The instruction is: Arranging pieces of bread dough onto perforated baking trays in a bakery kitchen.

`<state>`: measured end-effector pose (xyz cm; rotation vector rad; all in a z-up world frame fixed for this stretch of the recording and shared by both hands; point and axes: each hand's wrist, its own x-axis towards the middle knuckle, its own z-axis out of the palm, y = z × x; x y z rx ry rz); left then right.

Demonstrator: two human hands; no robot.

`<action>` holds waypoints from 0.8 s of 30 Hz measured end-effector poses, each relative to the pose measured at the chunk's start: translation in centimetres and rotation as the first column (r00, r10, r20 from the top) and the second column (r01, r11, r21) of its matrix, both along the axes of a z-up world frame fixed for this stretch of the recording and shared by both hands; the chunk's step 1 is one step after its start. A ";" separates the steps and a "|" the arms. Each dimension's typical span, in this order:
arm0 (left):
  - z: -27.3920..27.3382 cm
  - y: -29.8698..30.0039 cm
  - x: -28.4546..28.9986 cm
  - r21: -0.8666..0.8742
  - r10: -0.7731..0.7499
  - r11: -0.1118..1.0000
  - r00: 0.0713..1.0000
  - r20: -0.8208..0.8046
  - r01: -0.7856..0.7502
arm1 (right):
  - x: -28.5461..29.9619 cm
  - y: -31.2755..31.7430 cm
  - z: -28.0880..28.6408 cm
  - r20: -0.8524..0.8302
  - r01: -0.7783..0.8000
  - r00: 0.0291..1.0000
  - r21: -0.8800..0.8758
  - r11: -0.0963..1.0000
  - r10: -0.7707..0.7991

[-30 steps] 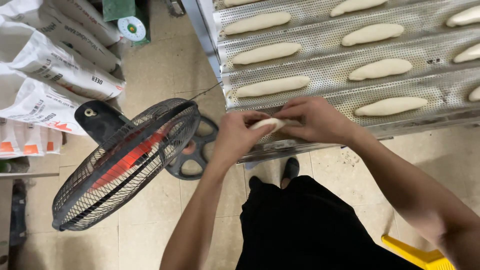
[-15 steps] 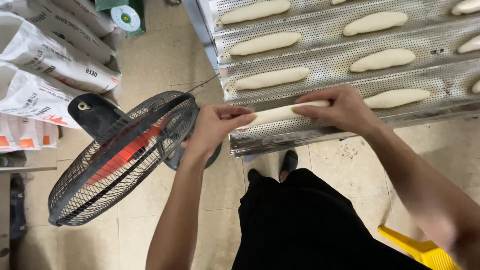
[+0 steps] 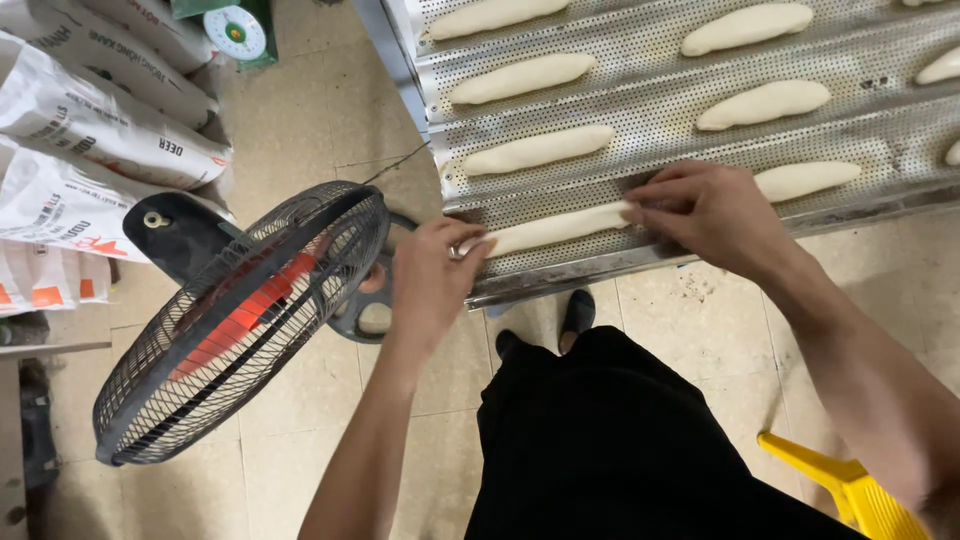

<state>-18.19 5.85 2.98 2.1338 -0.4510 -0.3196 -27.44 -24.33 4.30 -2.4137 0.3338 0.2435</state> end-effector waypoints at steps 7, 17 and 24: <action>-1.7 0.2 -1.1 -0.039 -0.098 0.992 0.925 0.367 0.120 | -0.6 -0.5 -1.5 0.182 -0.075 0.981 0.005 0.997 0.073; 4.0 -5.3 1.5 -0.095 0.019 0.995 0.966 0.256 0.006 | 6.3 -10.4 1.4 0.178 -0.215 0.963 0.067 0.974 0.200; 3.4 -20.8 10.4 -0.319 -0.080 0.947 0.984 -0.158 0.025 | 20.1 -23.2 1.2 0.329 -0.310 0.874 -0.187 0.932 0.357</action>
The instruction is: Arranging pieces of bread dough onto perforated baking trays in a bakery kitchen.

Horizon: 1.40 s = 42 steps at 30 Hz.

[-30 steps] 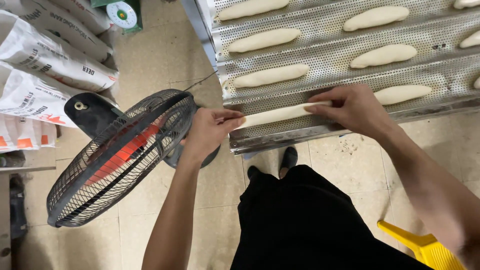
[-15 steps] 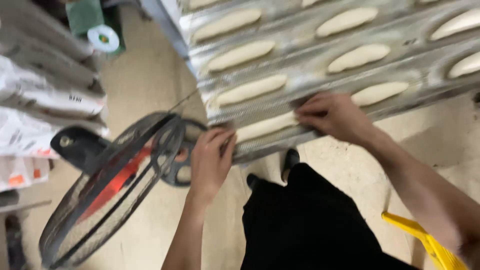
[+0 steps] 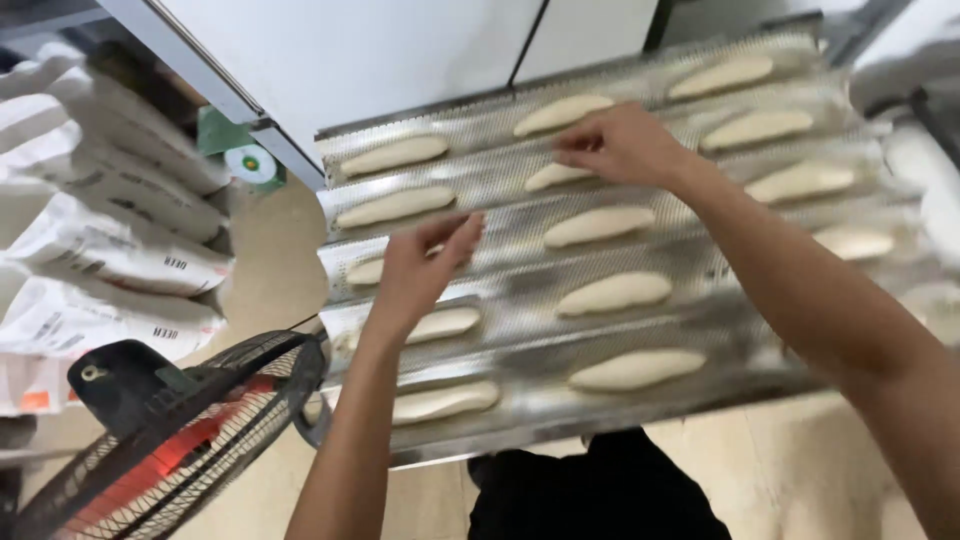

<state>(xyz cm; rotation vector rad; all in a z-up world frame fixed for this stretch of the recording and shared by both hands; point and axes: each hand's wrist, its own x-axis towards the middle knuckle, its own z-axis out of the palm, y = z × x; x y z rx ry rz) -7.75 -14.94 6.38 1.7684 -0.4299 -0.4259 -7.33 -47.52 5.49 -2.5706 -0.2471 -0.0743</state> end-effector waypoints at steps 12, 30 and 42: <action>-7.5 -17.4 15.8 0.055 0.174 0.983 0.985 0.006 -0.174 | 13.5 -3.6 -3.3 -0.117 -0.341 0.937 -0.104 0.934 0.329; -4.8 -19.2 16.6 -0.388 -0.120 0.921 0.915 -0.386 -0.043 | 7.3 -10.2 -1.8 -0.224 0.104 0.975 0.513 0.852 0.016; -7.9 -16.5 19.4 -0.077 -0.108 0.993 0.934 -0.340 0.087 | 6.5 -13.8 -3.7 -0.151 0.166 0.976 0.070 0.984 -0.154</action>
